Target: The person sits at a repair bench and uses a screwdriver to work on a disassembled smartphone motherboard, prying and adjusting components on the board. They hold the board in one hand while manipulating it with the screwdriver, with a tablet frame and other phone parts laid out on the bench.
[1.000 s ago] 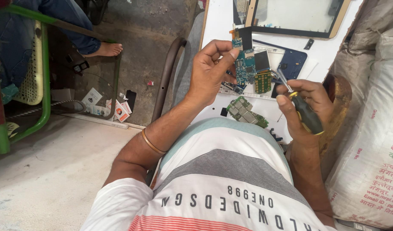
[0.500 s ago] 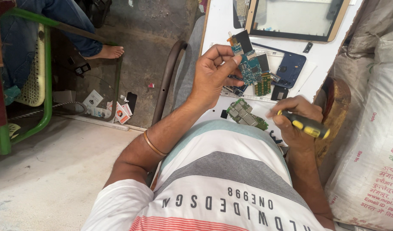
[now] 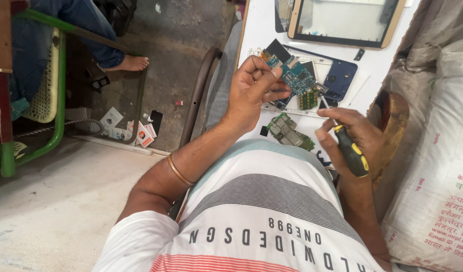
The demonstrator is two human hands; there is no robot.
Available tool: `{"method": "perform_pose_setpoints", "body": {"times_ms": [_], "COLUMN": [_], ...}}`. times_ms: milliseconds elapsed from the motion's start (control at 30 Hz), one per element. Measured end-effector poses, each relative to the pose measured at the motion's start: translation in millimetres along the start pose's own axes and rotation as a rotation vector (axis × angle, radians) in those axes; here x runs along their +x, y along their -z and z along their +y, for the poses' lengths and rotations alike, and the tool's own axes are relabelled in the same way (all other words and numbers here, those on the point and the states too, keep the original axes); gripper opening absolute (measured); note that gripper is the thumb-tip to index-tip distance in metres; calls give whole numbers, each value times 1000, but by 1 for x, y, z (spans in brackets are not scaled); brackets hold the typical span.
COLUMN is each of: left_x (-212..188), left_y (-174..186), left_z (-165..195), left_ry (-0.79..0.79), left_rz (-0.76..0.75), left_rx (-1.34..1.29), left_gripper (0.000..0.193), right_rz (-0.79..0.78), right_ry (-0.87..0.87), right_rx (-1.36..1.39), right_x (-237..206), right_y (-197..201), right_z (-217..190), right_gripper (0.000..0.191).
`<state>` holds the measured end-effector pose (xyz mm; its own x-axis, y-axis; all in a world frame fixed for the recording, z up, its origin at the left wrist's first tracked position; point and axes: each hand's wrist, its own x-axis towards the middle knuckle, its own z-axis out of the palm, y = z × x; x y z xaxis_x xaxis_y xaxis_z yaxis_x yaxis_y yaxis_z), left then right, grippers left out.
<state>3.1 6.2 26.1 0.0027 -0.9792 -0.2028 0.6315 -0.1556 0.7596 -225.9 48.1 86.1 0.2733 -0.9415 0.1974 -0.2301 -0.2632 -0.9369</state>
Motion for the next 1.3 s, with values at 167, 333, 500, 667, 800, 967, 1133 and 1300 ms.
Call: {"method": "perform_pose_setpoints", "body": {"times_ms": [167,333,500,667,800,967,1133,1300], "left_x": [-11,-13,-10,-10,-9,-12,-20,-24], "left_y": [-9,-9,-14,-12,-10,-14,-8,-16], "left_z": [-1,-11,-19,-15,-10,-16,-30,-18], "left_ry": [24,41,-13,-14,-44,19,35,61], "left_rz": [3,-35,-45,-52,-77,-217,-384,-415], "left_rx": [-38,-59,-3,-48,-23,84,226,246], "left_gripper": [19,21,26,24,22,18,15,15], "right_rz": [-83,40,82,147,246,282,166,109], "right_ry": [148,5,-14,22,-31,-130,-282,-367], "right_rx": [0,280,-104,-232,187,205,648,712], "right_x": [2,-13,-9,-5,-8,-6,-4,-11], "right_y": [-1,-5,-1,0,-3,-4,-10,-13], "right_z": [-5,11,16,11,23,48,75,88], "right_gripper": [69,56,34,18,22,23,25,21]}}
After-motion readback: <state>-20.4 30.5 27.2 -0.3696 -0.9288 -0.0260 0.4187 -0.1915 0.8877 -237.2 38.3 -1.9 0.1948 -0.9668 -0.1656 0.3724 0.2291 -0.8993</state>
